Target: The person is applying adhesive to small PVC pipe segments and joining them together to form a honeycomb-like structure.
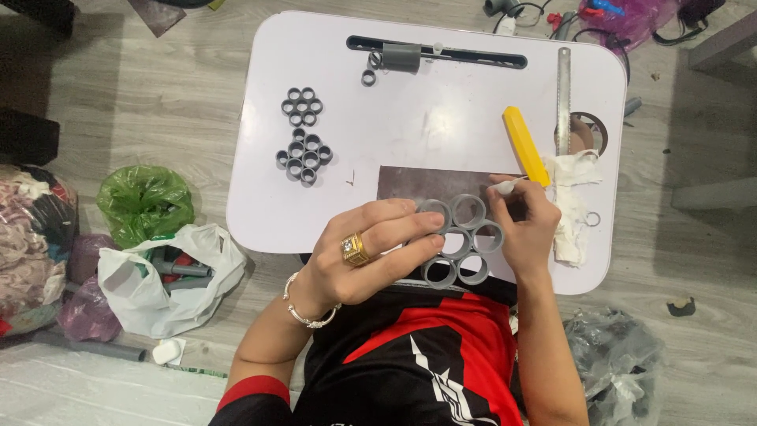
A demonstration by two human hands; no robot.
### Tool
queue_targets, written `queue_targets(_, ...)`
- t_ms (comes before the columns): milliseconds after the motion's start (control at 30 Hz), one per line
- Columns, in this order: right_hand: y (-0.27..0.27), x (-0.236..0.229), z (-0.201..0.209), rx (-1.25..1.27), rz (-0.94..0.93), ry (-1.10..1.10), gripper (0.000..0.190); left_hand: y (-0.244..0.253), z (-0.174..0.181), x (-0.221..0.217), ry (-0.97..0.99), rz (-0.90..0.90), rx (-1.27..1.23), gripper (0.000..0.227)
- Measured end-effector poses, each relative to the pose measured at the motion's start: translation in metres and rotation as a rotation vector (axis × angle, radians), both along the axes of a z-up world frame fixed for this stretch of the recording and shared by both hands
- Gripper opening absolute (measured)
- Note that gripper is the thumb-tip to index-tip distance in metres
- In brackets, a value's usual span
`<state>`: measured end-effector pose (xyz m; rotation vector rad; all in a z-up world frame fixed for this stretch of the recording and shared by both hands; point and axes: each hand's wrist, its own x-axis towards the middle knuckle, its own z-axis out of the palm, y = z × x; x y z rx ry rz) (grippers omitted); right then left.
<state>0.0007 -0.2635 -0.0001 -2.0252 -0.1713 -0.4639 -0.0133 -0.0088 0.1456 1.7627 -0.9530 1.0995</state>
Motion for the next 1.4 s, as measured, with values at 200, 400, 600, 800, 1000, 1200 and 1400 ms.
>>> queue_targets(200, 0.001, -0.001, -0.001, -0.006, -0.007, 0.008, 0.01, 0.001, -0.002, -0.004, 0.026, -0.097, -0.051, 0.013)
queue_targets(400, 0.001, 0.001, 0.0, -0.018, 0.004, -0.003, 0.01, 0.0, -0.003, -0.003, 0.026, -0.123, -0.062, 0.013)
queue_targets(600, 0.005, -0.002, 0.004, 0.007, 0.002, 0.044, 0.012, -0.001, -0.003, -0.003, 0.048, -0.106, -0.065, 0.012)
queue_targets(800, 0.004, -0.002, 0.001, 0.01, -0.003, 0.048, 0.012, -0.001, -0.002, -0.006, 0.062, -0.131, -0.082, 0.016)
queue_targets(1000, 0.004, -0.004, 0.007, 0.072, 0.014, 0.008, 0.022, 0.002, 0.0, -0.008, 0.045, -0.146, -0.069, 0.017)
queue_targets(1200, 0.003, -0.006, 0.009, 0.108, 0.024, -0.02, 0.027, 0.004, 0.0, -0.009, 0.084, -0.184, -0.068, 0.012)
queue_targets(1400, 0.001, -0.005, 0.005, 0.114, 0.012, -0.087, 0.023, 0.005, 0.001, -0.008, 0.024, -0.157, -0.059, 0.015)
